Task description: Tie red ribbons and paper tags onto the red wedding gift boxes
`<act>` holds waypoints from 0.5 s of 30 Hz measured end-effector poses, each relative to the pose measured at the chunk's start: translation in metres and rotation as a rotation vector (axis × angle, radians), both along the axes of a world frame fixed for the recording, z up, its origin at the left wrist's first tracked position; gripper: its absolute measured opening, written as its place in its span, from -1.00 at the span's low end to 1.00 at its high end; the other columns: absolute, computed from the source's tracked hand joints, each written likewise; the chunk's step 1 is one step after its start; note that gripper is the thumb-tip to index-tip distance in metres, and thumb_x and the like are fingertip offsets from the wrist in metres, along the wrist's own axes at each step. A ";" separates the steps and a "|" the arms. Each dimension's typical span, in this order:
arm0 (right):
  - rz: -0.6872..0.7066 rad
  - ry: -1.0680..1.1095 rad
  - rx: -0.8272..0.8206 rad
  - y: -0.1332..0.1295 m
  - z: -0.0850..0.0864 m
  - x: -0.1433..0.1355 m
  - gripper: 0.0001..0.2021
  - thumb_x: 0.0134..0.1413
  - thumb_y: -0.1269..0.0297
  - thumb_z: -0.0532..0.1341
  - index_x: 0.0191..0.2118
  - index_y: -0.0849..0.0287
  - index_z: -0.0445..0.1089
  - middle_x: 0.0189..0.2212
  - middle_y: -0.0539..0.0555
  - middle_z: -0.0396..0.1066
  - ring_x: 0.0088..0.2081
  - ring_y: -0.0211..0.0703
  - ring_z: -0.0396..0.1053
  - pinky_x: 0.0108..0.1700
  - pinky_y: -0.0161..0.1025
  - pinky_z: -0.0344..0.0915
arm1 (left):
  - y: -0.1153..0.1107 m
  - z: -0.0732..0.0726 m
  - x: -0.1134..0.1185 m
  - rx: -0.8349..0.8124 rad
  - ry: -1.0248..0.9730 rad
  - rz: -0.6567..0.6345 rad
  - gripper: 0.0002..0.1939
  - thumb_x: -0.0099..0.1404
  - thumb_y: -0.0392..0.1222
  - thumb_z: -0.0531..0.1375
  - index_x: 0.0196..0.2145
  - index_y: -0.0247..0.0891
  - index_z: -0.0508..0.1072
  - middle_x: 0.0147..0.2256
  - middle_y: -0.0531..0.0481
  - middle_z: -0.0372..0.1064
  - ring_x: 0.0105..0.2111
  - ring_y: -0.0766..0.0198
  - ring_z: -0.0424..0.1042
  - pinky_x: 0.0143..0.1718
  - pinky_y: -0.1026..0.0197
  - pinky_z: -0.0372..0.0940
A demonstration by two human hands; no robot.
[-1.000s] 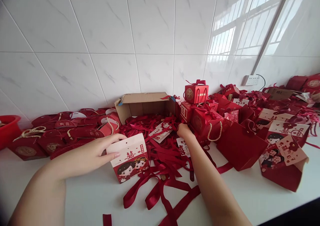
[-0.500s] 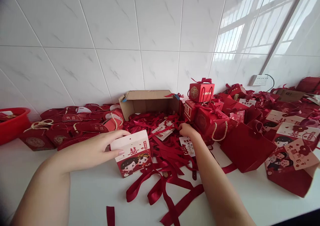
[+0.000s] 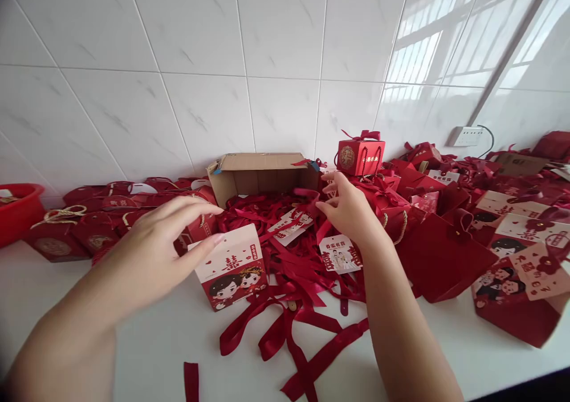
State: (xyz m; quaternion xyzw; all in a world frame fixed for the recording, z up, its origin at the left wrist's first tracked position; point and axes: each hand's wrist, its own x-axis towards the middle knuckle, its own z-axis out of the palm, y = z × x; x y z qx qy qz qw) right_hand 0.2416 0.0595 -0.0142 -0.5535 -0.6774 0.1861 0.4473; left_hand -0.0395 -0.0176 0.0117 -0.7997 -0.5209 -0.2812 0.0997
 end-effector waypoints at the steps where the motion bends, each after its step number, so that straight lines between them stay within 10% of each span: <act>1: 0.098 0.090 0.039 -0.007 0.002 -0.006 -0.60 0.01 0.40 0.26 0.00 0.10 0.24 -0.15 0.09 0.36 -0.41 -0.26 0.45 -0.33 -0.24 0.41 | -0.003 0.001 0.006 0.047 -0.054 -0.039 -0.76 0.30 -0.08 0.11 -0.14 -0.20 0.44 -0.13 -0.09 0.42 -0.12 0.05 0.39 -0.05 -0.04 0.26; 7: 0.551 0.411 0.132 -0.041 0.002 -0.056 -0.67 0.05 0.42 0.26 -0.06 0.05 0.27 -0.06 0.06 0.35 -0.37 -0.33 0.43 -0.32 -0.31 0.44 | -0.013 -0.005 0.036 0.168 -0.248 -0.268 -0.84 0.31 -0.30 0.13 -0.17 -0.27 0.47 -0.21 -0.03 0.45 -0.18 0.24 0.40 -0.07 0.15 0.28; 15: 0.638 0.532 0.161 -0.065 0.004 -0.069 -0.72 0.10 0.47 0.24 -0.10 0.06 0.26 -0.15 0.04 0.36 -0.23 -0.25 0.49 -0.19 -0.30 0.49 | -0.003 -0.012 0.036 0.092 -0.320 -0.335 -0.78 0.30 -0.29 0.19 -0.10 -0.22 0.51 -0.22 0.00 0.50 -0.17 0.26 0.41 -0.09 0.19 0.32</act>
